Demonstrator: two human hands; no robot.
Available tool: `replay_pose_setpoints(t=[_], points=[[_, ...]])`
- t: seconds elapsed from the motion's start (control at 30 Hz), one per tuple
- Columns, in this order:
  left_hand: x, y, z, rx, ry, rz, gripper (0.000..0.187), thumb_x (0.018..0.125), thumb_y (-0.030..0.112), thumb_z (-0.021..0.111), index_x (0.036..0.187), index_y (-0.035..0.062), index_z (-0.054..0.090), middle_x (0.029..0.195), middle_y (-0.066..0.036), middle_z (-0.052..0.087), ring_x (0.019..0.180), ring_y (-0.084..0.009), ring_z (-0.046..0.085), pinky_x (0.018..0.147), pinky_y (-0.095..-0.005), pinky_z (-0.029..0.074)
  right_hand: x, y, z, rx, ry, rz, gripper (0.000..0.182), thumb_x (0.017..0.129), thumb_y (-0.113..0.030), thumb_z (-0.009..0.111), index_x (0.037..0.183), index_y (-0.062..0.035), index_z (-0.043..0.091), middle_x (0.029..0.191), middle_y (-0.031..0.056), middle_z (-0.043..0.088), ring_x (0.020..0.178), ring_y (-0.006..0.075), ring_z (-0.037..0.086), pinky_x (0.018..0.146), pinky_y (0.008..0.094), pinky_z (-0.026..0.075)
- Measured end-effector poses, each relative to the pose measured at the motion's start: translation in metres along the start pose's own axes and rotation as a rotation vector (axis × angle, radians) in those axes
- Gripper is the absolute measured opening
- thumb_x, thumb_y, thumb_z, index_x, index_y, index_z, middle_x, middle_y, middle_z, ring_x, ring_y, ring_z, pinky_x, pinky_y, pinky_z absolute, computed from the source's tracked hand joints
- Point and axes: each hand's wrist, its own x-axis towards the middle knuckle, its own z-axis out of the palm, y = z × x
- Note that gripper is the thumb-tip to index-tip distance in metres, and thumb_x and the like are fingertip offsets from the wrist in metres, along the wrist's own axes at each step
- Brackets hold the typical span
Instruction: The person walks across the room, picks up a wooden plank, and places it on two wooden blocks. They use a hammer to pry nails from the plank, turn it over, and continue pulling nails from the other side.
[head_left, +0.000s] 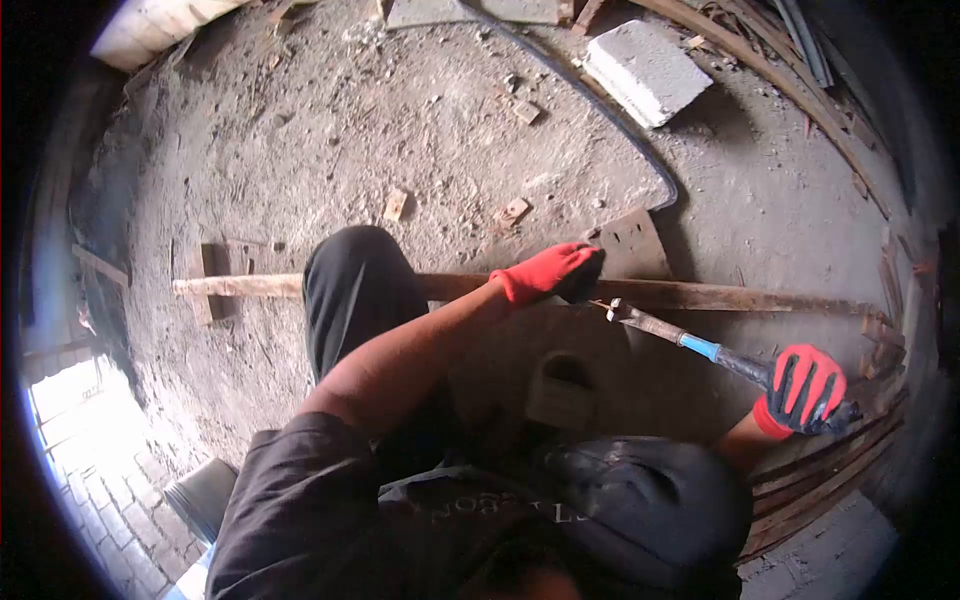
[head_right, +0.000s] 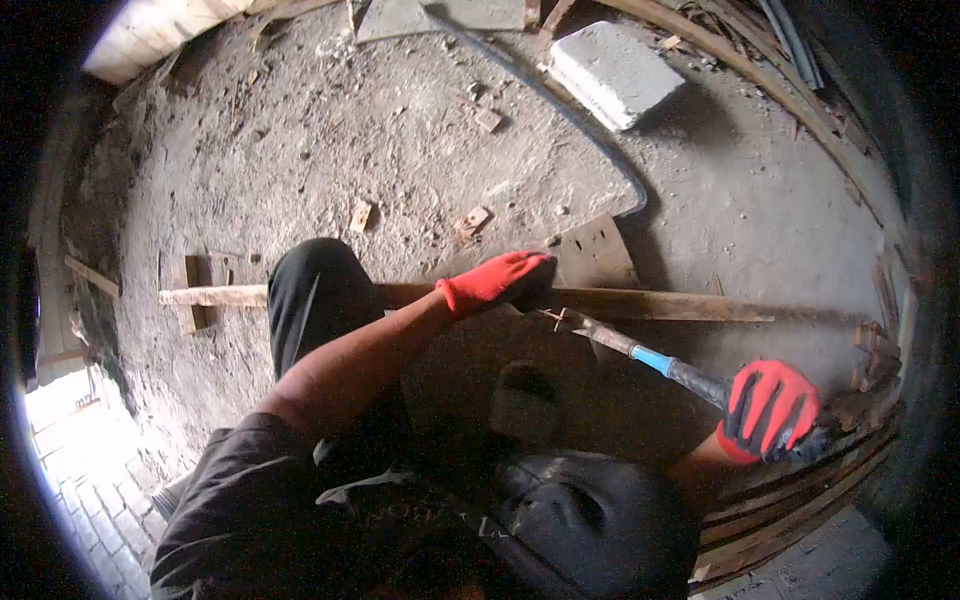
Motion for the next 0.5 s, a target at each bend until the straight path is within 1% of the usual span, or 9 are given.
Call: replay_pose_setpoints(t=[0.03, 0.1, 0.17, 0.2, 0.27, 0.3, 0.37, 0.4, 0.5], points=[[0.003, -0.007, 0.003, -0.046, -0.135, -0.039, 0.043, 0.102, 0.027, 0.043, 0.135, -0.0015, 0.046, 0.129, -0.019, 0.055, 0.118, -0.0284, 0.054, 0.101, -0.0349, 0.042, 0.006, 0.005, -0.002, 0.026, -0.042, 0.019, 0.017, 0.087, -0.031, 0.064, 0.076, -0.0201, 0.057, 0.063, -0.0031, 0.067, 0.051, 0.0126, 0.062, 0.051, 0.0301, 0.045], [0.016, -0.063, 0.008, 0.647, -0.222, 0.585, 0.046, 0.098, 0.020, 0.046, 0.139, -0.0004, 0.041, 0.132, -0.022, 0.049, 0.117, -0.0344, 0.053, 0.100, -0.0372, 0.043, 0.012, 0.013, -0.002, 0.072, -0.100, 0.005, 0.017, 0.087, -0.030, 0.065, 0.076, -0.0205, 0.057, 0.062, -0.0037, 0.067, 0.049, 0.0106, 0.061, 0.050, 0.0278, 0.044], [0.009, -0.045, 0.018, 0.632, -0.287, 0.549, 0.051, 0.094, 0.014, 0.047, 0.142, 0.0023, 0.036, 0.129, -0.024, 0.049, 0.112, -0.0377, 0.055, 0.096, -0.0393, 0.046, 0.014, 0.022, 0.001, 0.073, -0.070, -0.006, 0.017, 0.087, -0.031, 0.065, 0.076, -0.0198, 0.057, 0.062, -0.0032, 0.067, 0.050, 0.0115, 0.061, 0.050, 0.0287, 0.044], [0.006, -0.037, 0.022, 0.667, -0.306, 0.464, 0.050, 0.093, 0.013, 0.048, 0.141, 0.0034, 0.039, 0.129, -0.024, 0.049, 0.112, -0.0366, 0.055, 0.091, -0.0410, 0.048, 0.012, 0.025, 0.005, 0.083, -0.025, -0.023, 0.017, 0.087, -0.031, 0.064, 0.076, -0.0195, 0.057, 0.063, -0.0029, 0.067, 0.050, 0.0119, 0.061, 0.051, 0.0291, 0.044], [0.008, -0.038, 0.032, 0.357, -0.243, 0.086, 0.039, 0.095, 0.023, 0.052, 0.127, 0.0011, 0.052, 0.114, -0.023, 0.061, 0.104, -0.0341, 0.061, 0.085, -0.0399, 0.048, 0.005, 0.026, 0.015, 0.099, 0.062, -0.071, 0.017, 0.087, -0.031, 0.064, 0.077, -0.0188, 0.057, 0.063, -0.0023, 0.067, 0.051, 0.0127, 0.061, 0.051, 0.0300, 0.044], [0.005, -0.026, 0.040, 0.258, -0.174, -0.058, 0.037, 0.095, 0.028, 0.053, 0.120, 0.0000, 0.056, 0.107, -0.022, 0.064, 0.101, -0.0333, 0.063, 0.083, -0.0396, 0.049, 0.002, 0.027, 0.019, 0.106, 0.103, -0.089, 0.018, 0.088, -0.031, 0.064, 0.077, -0.0185, 0.057, 0.064, -0.0021, 0.067, 0.051, 0.0132, 0.061, 0.052, 0.0305, 0.045], [0.009, -0.037, 0.050, 0.257, -0.090, -0.047, 0.039, 0.095, 0.036, 0.054, 0.110, -0.0002, 0.060, 0.099, -0.021, 0.068, 0.095, -0.0330, 0.065, 0.082, -0.0396, 0.049, -0.004, 0.025, 0.026, 0.118, 0.164, -0.121, 0.018, 0.088, -0.031, 0.064, 0.077, -0.0178, 0.057, 0.064, -0.0015, 0.067, 0.051, 0.0140, 0.062, 0.052, 0.0314, 0.045], [0.010, -0.039, 0.053, 0.262, -0.068, -0.062, 0.039, 0.095, 0.036, 0.054, 0.110, -0.0002, 0.060, 0.099, -0.021, 0.068, 0.095, -0.0330, 0.065, 0.082, -0.0396, 0.049, -0.004, 0.026, 0.028, 0.127, 0.187, -0.134, 0.018, 0.088, -0.031, 0.063, 0.078, -0.0175, 0.057, 0.064, -0.0013, 0.067, 0.052, 0.0144, 0.062, 0.053, 0.0318, 0.045], [0.005, -0.035, 0.057, 0.172, -0.057, -0.007, 0.038, 0.095, 0.034, 0.054, 0.109, -0.0004, 0.059, 0.102, -0.021, 0.067, 0.096, -0.0314, 0.065, 0.081, -0.0401, 0.049, -0.004, 0.027, 0.031, 0.138, 0.236, -0.153, 0.019, 0.088, -0.031, 0.063, 0.078, -0.0165, 0.057, 0.065, -0.0004, 0.067, 0.053, 0.0157, 0.062, 0.054, 0.0331, 0.046]])
